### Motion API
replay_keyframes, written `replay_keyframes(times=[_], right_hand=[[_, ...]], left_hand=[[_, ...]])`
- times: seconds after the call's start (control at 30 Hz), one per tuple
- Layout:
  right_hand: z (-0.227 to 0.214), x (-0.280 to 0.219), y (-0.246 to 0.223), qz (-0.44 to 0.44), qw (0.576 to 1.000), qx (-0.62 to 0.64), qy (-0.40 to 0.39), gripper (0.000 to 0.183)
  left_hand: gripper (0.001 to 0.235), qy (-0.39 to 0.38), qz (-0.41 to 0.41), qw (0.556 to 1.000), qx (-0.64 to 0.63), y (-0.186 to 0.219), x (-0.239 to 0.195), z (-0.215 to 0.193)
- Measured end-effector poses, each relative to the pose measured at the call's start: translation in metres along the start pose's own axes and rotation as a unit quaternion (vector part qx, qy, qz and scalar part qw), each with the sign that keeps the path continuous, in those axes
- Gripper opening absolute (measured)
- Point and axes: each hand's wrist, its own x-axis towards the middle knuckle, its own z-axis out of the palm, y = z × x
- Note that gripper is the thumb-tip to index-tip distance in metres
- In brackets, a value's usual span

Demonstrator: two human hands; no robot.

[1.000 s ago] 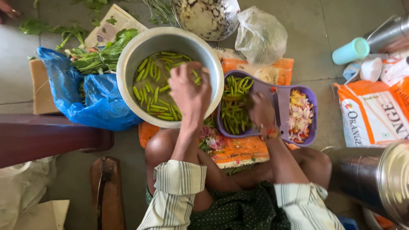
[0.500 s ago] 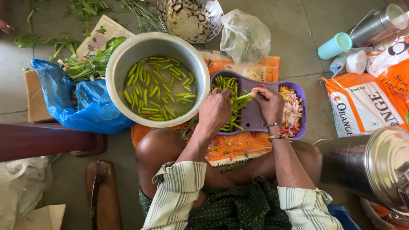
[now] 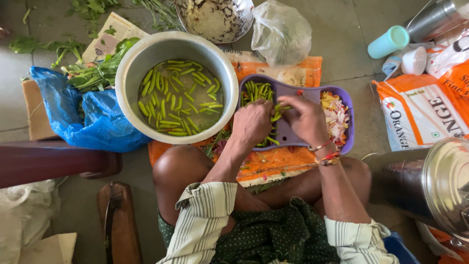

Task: The person sits on the floor and repeatedly picks green chilies from a bowl of water, snaps off the stems by hand, and places the chilies into a purple tray. The person also briefly handles a blue plastic bag.

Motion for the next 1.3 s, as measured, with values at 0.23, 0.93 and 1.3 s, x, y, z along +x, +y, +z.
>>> replay_keyframes(times=[0.23, 0.93, 1.3], right_hand=[[0.016, 0.016, -0.012, -0.113, 0.976, -0.175, 0.061, 0.016], [0.135, 0.081, -0.047, 0.25, 0.858, 0.426, 0.139, 0.018], [0.089, 0.037, 0.061, 0.11, 0.99, -0.049, 0.069, 0.017]], left_hand=[[0.017, 0.076, -0.014, 0.997, 0.016, 0.007, 0.002, -0.021], [0.022, 0.39, -0.223, 0.848, -0.282, -0.047, 0.012, -0.048], [0.025, 0.365, -0.228, 0.899, -0.075, -0.049, -0.007, -0.087]])
